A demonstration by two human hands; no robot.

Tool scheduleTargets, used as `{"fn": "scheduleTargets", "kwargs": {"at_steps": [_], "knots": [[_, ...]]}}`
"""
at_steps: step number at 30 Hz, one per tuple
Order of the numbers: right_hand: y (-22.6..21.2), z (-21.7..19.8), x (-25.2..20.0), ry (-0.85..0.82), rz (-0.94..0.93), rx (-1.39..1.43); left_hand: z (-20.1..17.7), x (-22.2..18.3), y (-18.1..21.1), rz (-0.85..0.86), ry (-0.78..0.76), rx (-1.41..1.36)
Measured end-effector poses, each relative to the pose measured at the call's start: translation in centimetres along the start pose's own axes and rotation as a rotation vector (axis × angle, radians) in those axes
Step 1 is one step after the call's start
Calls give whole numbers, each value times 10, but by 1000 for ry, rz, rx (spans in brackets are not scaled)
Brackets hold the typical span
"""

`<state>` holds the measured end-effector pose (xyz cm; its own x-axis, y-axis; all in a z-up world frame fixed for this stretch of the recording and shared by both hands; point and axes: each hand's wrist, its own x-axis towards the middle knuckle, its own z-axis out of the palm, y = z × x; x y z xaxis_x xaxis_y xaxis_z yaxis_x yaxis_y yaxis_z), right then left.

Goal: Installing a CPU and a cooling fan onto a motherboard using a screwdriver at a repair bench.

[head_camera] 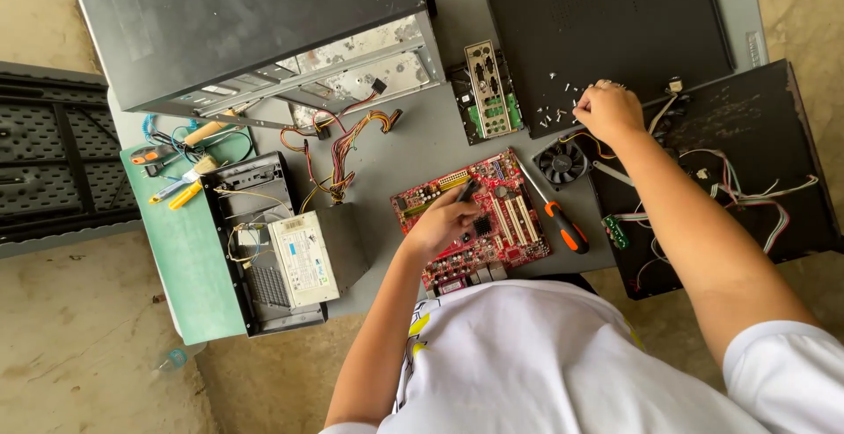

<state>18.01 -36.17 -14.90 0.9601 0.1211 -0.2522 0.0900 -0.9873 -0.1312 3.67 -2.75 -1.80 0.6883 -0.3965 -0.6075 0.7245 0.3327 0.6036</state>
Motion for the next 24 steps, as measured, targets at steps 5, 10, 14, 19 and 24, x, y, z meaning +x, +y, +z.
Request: {"fn": "scheduleTargets", "kwargs": {"at_steps": [5,10,14,19,24], "knots": [[-45,-73,-42,74,-52,577,17,10,12,138,-98,87],[-109,-159,-98,80,-166,1132,30,5,17,265,-152,343],[-129,-166,-124,98,-292,1369,54,-22,33,259,-130,447],[-160,-178,-152,179,-420,1261,52,-26,12,257,-140,437],[-161,-176,-162,418,-544,1087,78,-58,32,300,72,543]]}}
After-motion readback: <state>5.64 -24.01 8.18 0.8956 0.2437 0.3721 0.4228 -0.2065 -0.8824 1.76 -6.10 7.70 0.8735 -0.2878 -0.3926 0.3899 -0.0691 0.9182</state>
